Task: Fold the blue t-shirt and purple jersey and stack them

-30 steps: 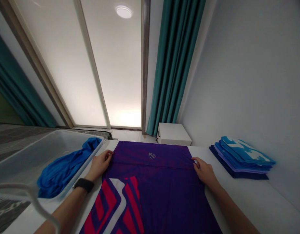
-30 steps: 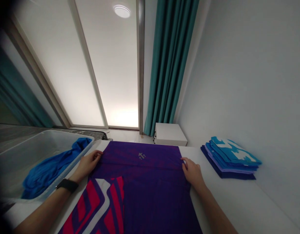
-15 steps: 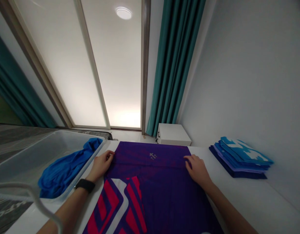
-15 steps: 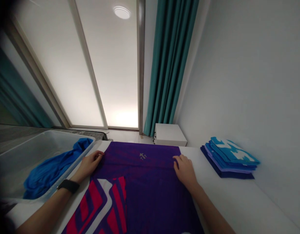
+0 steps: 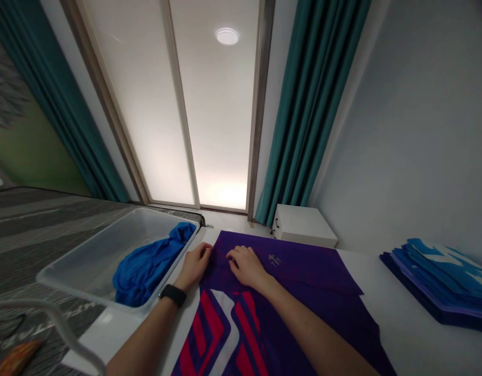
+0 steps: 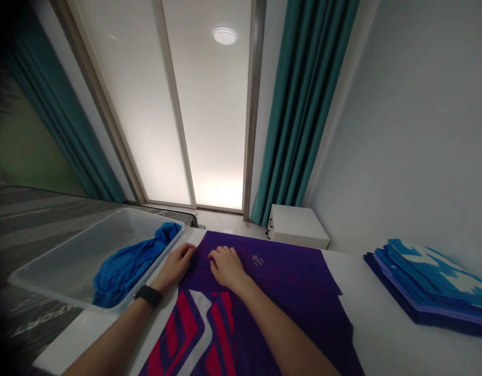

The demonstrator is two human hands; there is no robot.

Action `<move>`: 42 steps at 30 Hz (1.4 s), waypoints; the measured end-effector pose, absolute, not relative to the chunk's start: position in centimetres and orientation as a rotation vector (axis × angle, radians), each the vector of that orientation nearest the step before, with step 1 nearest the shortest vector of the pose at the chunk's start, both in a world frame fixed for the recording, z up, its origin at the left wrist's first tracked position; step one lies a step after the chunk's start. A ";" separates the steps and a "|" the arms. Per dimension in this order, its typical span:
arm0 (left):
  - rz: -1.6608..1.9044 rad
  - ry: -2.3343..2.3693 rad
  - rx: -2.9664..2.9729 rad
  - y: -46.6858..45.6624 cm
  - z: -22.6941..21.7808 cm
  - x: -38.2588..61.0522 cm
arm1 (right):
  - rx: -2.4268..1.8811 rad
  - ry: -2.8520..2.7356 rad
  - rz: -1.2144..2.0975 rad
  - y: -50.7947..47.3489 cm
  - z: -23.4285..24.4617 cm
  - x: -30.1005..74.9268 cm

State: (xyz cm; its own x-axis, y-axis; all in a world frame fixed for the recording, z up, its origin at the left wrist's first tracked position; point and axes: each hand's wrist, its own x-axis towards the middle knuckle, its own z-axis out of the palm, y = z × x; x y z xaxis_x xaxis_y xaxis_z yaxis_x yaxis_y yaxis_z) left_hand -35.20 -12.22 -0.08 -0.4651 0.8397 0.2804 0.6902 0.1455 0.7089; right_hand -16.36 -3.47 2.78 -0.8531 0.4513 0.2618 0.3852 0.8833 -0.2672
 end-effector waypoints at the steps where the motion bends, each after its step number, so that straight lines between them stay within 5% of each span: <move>1: 1.245 2.213 1.503 -12.3 0.0 -35.1 | -0.618 -2.734 0.290 -3.7 2.6 -17.4; 13: 1.465 1.941 1.372 -12.5 0.1 -34.6 | -0.750 -2.633 0.251 -5.0 0.7 -21.5; 21: 1.504 1.936 1.304 -12.5 0.2 -34.7 | -0.887 -2.042 0.910 -0.9 1.1 -21.1; 42: 1.396 1.966 1.191 -2.8 -0.6 -38.4 | -0.774 -2.137 0.859 -0.5 2.8 -20.6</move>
